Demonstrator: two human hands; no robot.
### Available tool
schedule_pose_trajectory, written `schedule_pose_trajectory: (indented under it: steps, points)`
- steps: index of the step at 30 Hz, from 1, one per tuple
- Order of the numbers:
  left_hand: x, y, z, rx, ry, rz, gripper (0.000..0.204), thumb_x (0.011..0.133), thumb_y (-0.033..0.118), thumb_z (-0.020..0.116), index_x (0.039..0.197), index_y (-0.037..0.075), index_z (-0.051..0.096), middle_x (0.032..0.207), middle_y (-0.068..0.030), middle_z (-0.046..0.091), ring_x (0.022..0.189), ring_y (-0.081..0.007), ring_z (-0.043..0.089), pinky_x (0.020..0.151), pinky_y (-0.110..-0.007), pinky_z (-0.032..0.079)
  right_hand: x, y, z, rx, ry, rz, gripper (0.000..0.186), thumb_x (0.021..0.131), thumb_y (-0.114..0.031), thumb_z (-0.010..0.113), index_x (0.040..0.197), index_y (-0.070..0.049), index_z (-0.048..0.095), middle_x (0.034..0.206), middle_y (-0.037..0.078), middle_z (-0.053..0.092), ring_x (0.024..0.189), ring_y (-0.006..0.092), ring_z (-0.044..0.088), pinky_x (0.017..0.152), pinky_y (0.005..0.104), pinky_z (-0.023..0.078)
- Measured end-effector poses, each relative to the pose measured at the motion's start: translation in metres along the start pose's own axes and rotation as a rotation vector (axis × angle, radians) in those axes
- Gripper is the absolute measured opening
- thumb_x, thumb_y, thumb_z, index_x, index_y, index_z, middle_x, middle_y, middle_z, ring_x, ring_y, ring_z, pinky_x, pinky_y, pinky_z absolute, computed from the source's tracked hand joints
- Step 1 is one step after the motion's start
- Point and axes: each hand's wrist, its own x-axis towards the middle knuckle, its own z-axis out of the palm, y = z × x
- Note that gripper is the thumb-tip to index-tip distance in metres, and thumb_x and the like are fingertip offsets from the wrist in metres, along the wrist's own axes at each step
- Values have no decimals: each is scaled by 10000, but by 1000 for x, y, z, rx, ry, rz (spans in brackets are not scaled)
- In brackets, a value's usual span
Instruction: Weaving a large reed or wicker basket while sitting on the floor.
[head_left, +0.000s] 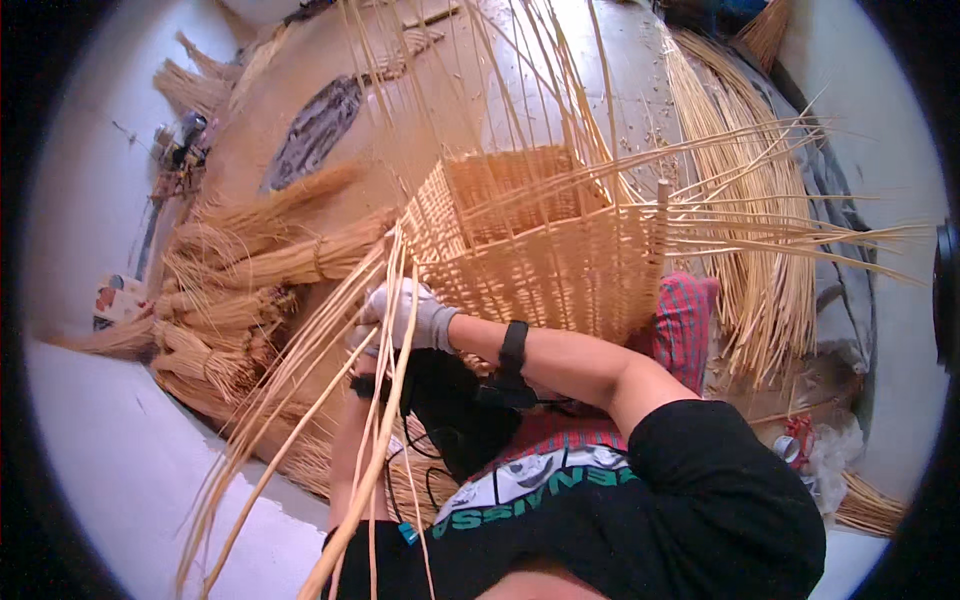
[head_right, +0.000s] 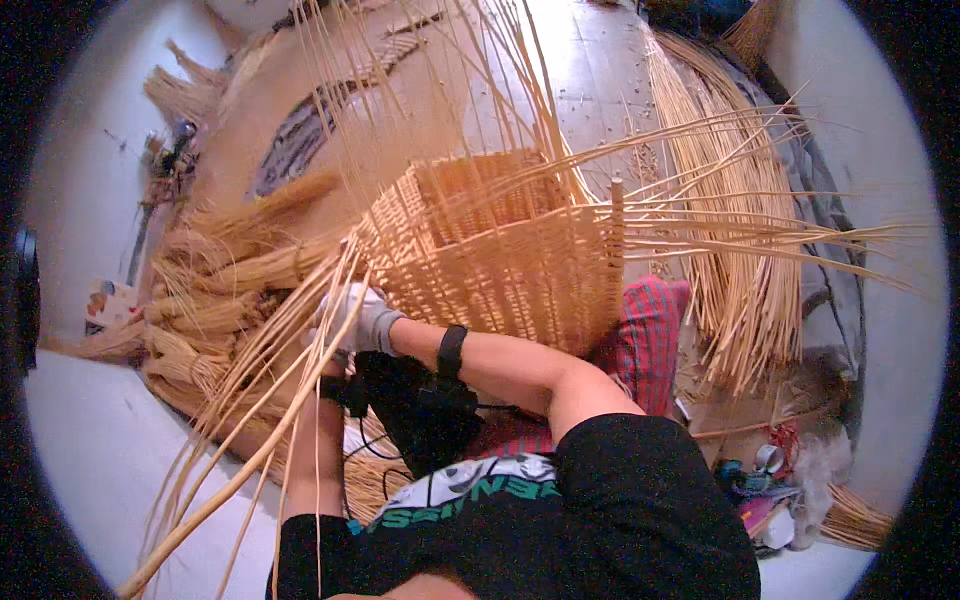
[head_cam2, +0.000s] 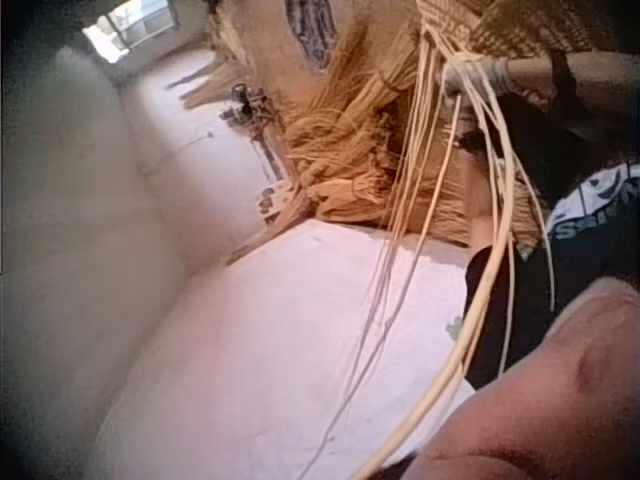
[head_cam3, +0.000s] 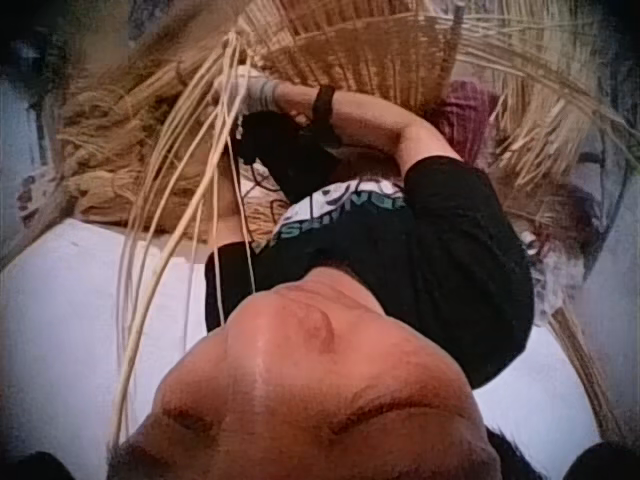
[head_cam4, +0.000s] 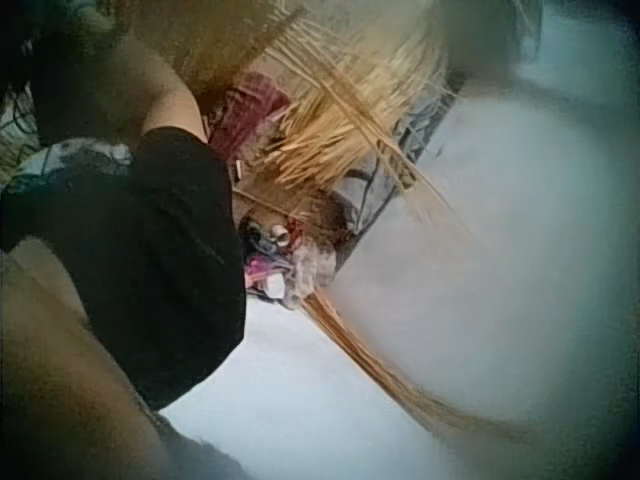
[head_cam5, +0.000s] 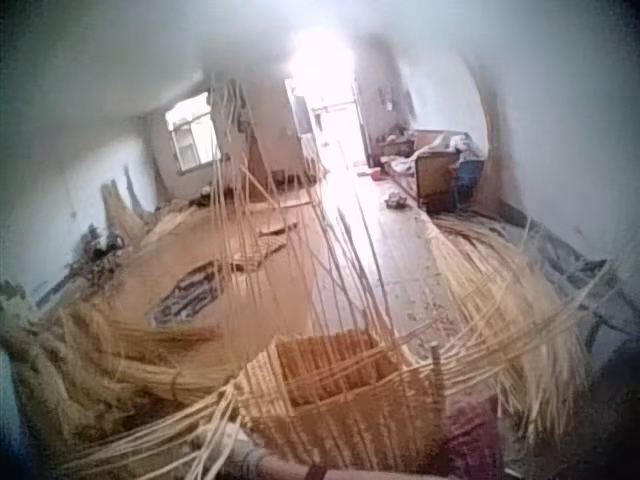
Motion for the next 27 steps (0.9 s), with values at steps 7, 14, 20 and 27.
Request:
schedule_pose_trajectory:
  steps: [7,14,20,27]
  points:
    - [15,11,47,-93,-229,-76,436,921,87,717,1325,1,580,1093,-121,728,897,-173,654,846,-306,541,-14,102,41,-2,102,-65,227,704,-338,770,813,-139,762,710,114,678,728,327,680,656,441,547]
    - [-25,89,69,-254,-359,-286,523,905,62,726,1393,-4,550,1126,-135,727,924,-183,655,891,-319,547,-62,-110,-89,188,-304,-545,259,841,-391,712,862,-135,678,792,116,657,811,354,665,731,479,535]
    - [21,65,104,609,-353,569,409,1000,51,542,1404,37,480,755,-5,551,770,-159,655,941,-438,568,-56,-121,-108,-29,-408,-379,190,813,-310,716,789,-125,675,736,116,670,753,365,676,699,475,542]
    - [68,46,58,-90,-164,366,283,1057,107,430,1308,36,540,608,61,345,544,-61,346,828,-402,586,-111,-27,-168,714,269,211,361,965,-412,630,910,-58,671,819,84,690,722,273,674,706,399,551]
